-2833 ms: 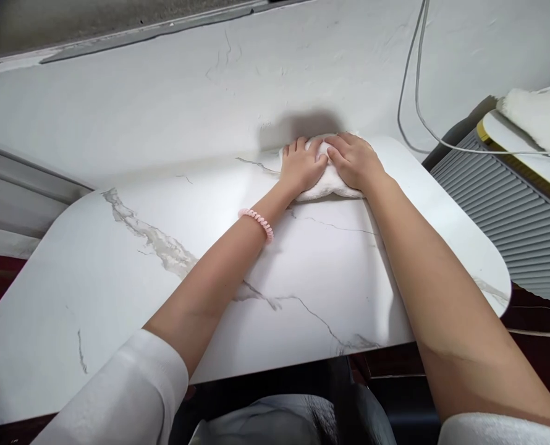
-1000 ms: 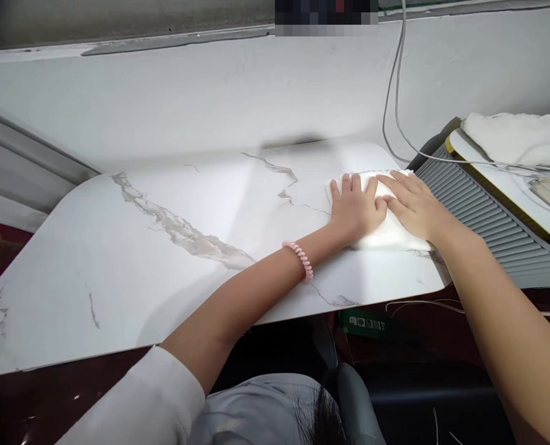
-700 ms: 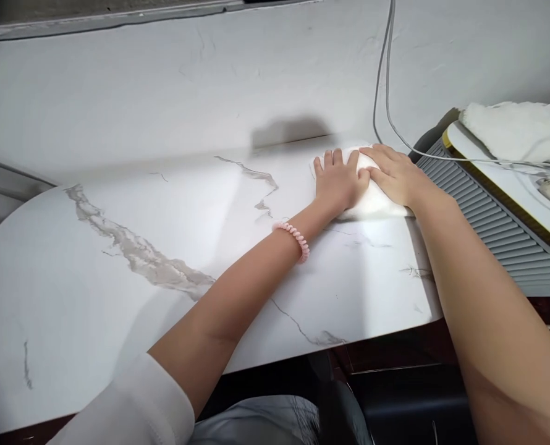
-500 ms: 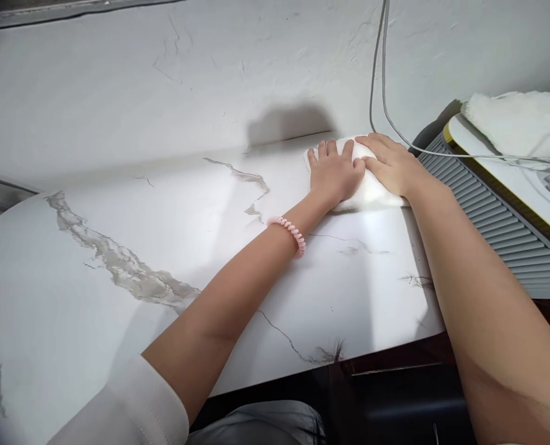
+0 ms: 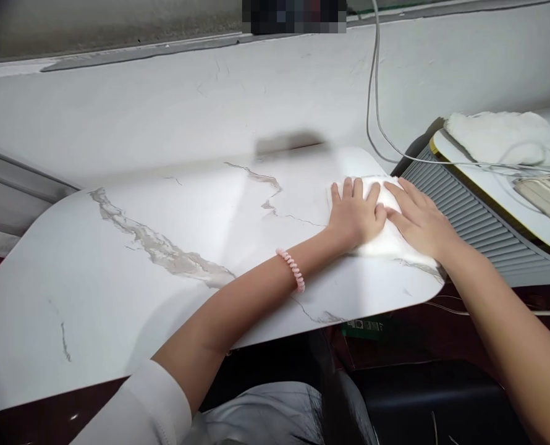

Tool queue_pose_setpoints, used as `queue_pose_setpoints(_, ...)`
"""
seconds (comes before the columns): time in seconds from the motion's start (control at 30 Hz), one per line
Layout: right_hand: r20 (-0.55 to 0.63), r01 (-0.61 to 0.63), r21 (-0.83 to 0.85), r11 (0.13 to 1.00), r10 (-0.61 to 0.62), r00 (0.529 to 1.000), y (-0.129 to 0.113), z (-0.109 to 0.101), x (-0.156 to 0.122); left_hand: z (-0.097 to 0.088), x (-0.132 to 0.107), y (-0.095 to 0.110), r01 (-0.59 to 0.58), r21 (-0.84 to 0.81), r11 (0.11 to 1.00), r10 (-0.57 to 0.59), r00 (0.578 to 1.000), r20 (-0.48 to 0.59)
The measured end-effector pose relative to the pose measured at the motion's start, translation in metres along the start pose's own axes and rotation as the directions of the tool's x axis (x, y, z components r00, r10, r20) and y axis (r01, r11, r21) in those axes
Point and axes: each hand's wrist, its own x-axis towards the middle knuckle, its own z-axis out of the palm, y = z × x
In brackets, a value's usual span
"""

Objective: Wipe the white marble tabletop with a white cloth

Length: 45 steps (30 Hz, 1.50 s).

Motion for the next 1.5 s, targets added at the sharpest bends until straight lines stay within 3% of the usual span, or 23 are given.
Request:
queue_pose_setpoints(0.13,-0.017,-0.098,0.081,0.992,0.099,0.995,-0.016,-0.001,-0.063,-0.007,-0.049,0.013,-0.090,0.020,0.996,0.090,0.996,-0.025)
queue_pose_setpoints(0.33,-0.056,-0.088,0.008,0.996,0.088,0.995,-0.063,0.006,-0.128,-0.026,-0.109,0.008,-0.156,0.022,0.988,0.154,0.985,0.078)
queue_pose_setpoints(0.5,-0.074,0.000,-0.002,1.000,0.000,0.997,-0.098,0.013,-0.138,-0.043,-0.144,-0.009,-0.077,0.046,0.996,0.068,0.982,0.175)
queue_pose_setpoints(0.67,-0.043,0.054,-0.037,0.998,-0.056,0.997,-0.116,0.016,-0.122,-0.053,-0.154,-0.025,0.009,0.036,0.999,-0.016,0.981,0.193)
queue_pose_setpoints(0.77,-0.072,0.085,-0.025,0.996,-0.087,0.994,-0.118,0.018,-0.106,-0.054,-0.144,-0.035,0.035,0.006,0.999,-0.035,0.975,0.220)
queue_pose_setpoints(0.9,-0.138,0.105,-0.050,0.993,-0.111,0.984,-0.122,0.022,-0.069,-0.053,-0.112,-0.058,0.040,-0.024,0.999,-0.034,0.975,0.217)
queue_pose_setpoints(1.27,-0.113,0.160,-0.011,0.987,-0.160,0.981,-0.135,0.038,0.085,-0.049,-0.010,-0.138,0.146,0.037,0.989,-0.150,0.979,0.137)
queue_pose_setpoints(1.5,-0.130,0.183,-0.003,0.983,-0.182,0.975,-0.137,0.044,0.135,-0.046,0.027,-0.165,0.166,-0.002,0.986,-0.166,0.985,0.039)
